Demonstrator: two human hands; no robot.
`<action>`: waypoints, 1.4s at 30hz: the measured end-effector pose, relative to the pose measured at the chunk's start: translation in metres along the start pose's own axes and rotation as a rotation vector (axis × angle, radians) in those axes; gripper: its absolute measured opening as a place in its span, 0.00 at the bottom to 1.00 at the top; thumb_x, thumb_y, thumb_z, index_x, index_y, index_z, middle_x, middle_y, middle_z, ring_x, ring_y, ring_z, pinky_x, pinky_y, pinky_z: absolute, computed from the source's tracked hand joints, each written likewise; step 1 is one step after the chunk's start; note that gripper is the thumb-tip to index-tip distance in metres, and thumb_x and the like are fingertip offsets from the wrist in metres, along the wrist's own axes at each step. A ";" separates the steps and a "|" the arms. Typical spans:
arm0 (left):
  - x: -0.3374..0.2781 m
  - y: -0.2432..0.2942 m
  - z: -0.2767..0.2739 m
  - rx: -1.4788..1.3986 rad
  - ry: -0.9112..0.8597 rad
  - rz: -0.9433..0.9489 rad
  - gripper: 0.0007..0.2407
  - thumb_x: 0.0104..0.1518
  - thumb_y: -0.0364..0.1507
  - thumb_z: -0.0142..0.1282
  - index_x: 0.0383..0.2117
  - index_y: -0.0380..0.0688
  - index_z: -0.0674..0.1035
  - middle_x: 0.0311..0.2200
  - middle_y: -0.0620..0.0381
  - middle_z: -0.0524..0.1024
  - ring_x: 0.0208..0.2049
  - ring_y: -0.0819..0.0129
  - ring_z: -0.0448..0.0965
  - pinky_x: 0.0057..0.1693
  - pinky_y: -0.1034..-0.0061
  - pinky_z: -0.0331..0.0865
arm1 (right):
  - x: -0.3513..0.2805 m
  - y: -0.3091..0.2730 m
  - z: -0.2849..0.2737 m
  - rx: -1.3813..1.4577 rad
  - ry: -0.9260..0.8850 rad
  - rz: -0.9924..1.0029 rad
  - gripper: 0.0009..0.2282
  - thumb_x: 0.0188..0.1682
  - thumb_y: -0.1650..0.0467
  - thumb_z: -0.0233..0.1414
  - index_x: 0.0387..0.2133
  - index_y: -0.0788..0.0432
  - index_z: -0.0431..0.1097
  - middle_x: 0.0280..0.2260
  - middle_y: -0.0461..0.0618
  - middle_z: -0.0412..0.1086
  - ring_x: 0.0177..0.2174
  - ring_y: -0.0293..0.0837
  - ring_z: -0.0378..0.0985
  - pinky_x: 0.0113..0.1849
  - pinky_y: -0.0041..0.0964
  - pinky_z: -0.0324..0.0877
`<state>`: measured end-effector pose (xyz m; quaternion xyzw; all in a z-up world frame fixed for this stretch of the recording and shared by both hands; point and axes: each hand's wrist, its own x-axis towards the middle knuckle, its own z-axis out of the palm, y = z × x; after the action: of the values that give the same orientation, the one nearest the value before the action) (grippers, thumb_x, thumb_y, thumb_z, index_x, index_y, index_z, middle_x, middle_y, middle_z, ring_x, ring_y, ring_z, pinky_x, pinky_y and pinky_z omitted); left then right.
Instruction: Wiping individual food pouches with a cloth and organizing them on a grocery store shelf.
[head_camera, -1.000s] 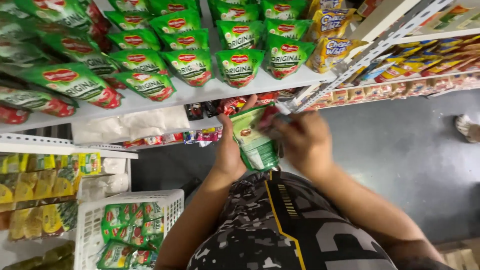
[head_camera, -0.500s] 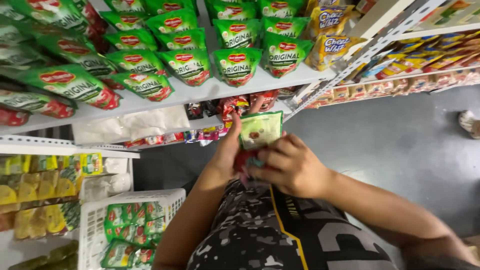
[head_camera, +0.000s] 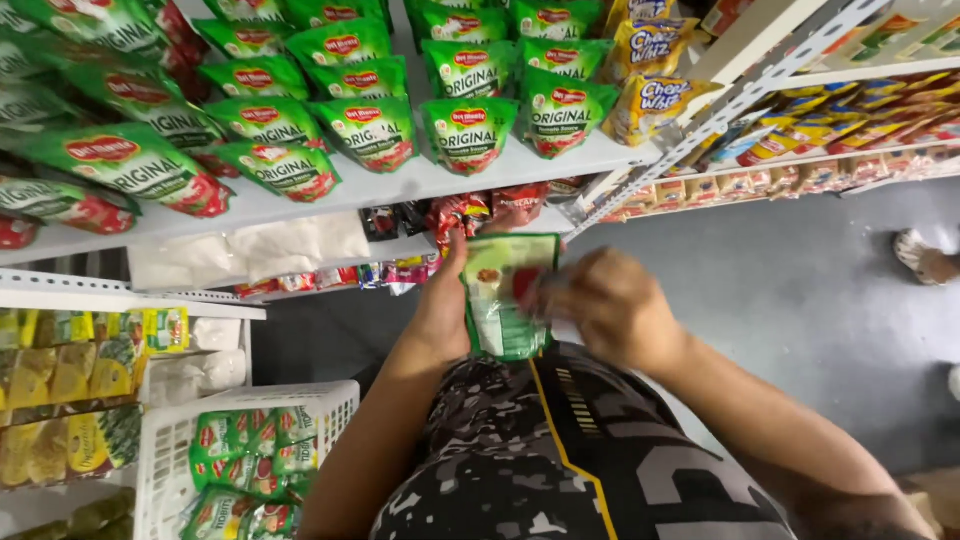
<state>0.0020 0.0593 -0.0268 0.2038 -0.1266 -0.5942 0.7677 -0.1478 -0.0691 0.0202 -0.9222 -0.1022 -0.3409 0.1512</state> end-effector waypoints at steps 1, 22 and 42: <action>0.004 -0.004 -0.008 -0.029 0.011 0.025 0.32 0.64 0.55 0.38 0.66 0.45 0.68 0.61 0.37 0.71 0.57 0.48 0.75 0.63 0.48 0.67 | -0.013 0.008 0.006 0.021 0.056 0.098 0.11 0.55 0.68 0.47 0.39 0.53 0.80 0.31 0.55 0.70 0.29 0.58 0.73 0.30 0.52 0.69; 0.006 -0.017 -0.009 -0.120 0.317 -0.063 0.33 0.56 0.57 0.50 0.56 0.41 0.76 0.44 0.41 0.76 0.44 0.53 0.79 0.53 0.61 0.72 | -0.012 -0.006 0.014 -0.160 0.103 0.156 0.10 0.51 0.68 0.51 0.39 0.51 0.81 0.33 0.52 0.69 0.32 0.55 0.74 0.33 0.52 0.72; 0.006 -0.003 -0.012 0.006 0.162 0.084 0.35 0.60 0.58 0.43 0.63 0.42 0.72 0.54 0.32 0.75 0.53 0.43 0.78 0.59 0.42 0.70 | -0.013 0.026 0.018 -0.139 0.062 0.114 0.09 0.51 0.72 0.52 0.37 0.55 0.82 0.30 0.52 0.68 0.27 0.56 0.71 0.31 0.49 0.68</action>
<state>0.0064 0.0549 -0.0394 0.2480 -0.0745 -0.5427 0.7990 -0.1394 -0.0885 -0.0069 -0.9238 -0.0207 -0.3665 0.1093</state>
